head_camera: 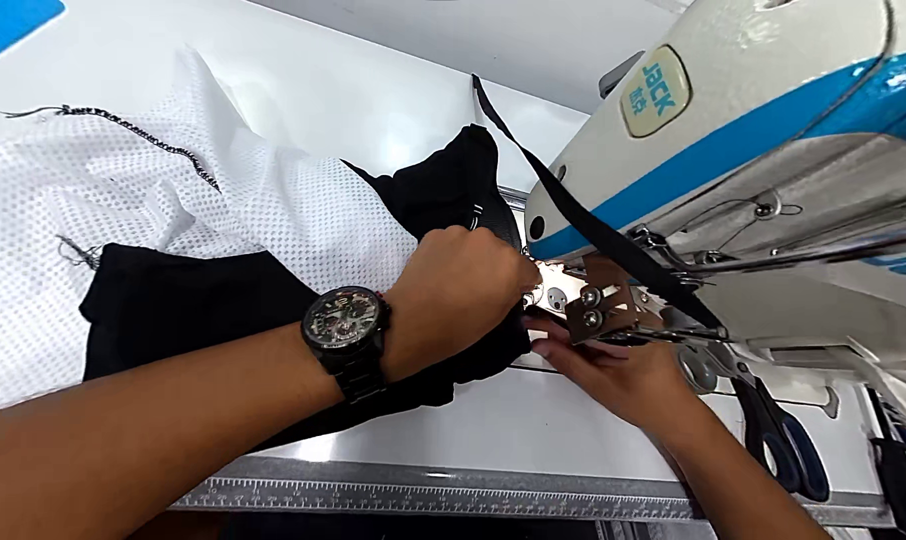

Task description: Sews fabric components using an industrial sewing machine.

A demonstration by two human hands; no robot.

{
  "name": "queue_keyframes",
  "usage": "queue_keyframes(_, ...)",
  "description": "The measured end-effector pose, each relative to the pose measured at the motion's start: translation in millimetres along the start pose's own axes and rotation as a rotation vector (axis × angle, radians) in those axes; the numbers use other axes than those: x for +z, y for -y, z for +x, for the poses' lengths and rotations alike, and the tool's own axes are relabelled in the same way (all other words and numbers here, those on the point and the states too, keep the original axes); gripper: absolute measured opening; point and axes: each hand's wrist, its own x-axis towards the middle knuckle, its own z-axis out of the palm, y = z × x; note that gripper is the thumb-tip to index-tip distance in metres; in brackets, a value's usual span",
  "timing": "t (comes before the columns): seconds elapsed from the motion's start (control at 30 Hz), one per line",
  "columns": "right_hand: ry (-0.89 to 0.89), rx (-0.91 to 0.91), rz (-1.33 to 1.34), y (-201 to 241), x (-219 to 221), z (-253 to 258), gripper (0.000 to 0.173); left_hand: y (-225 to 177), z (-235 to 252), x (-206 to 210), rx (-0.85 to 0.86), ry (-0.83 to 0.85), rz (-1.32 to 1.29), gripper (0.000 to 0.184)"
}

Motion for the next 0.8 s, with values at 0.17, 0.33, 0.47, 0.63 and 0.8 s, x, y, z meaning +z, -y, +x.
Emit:
queue_keyframes(0.17, 0.079, -0.118, -0.114, -4.5, -0.6, -0.7, 0.019, -6.0, 4.7, -1.4, -0.011, 0.097, 0.077, 0.022)
queue_keyframes(0.33, 0.098, -0.132, -0.148, -6.6, -2.4, -1.2, 0.022, -5.4, 5.1, -2.7, 0.005, 0.133, 0.09, 0.021)
queue_keyframes(0.47, 0.098, -0.131, -0.166, -7.4, -2.8, -0.8, 0.022, 0.0, 5.4, -3.3, 0.093, 0.121, 0.093, 0.02)
queue_keyframes(0.63, 0.087, -0.142, -0.161, -6.6, -1.9, 0.8, 0.021, 4.2, 4.3, -3.4, 0.269, 0.036, 0.101, 0.017)
queue_keyframes(0.8, 0.09, -0.14, -0.159, -6.1, -1.3, 0.6, 0.021, -7.7, 5.4, -22.4, 0.32, 0.158, 0.186, 0.014)
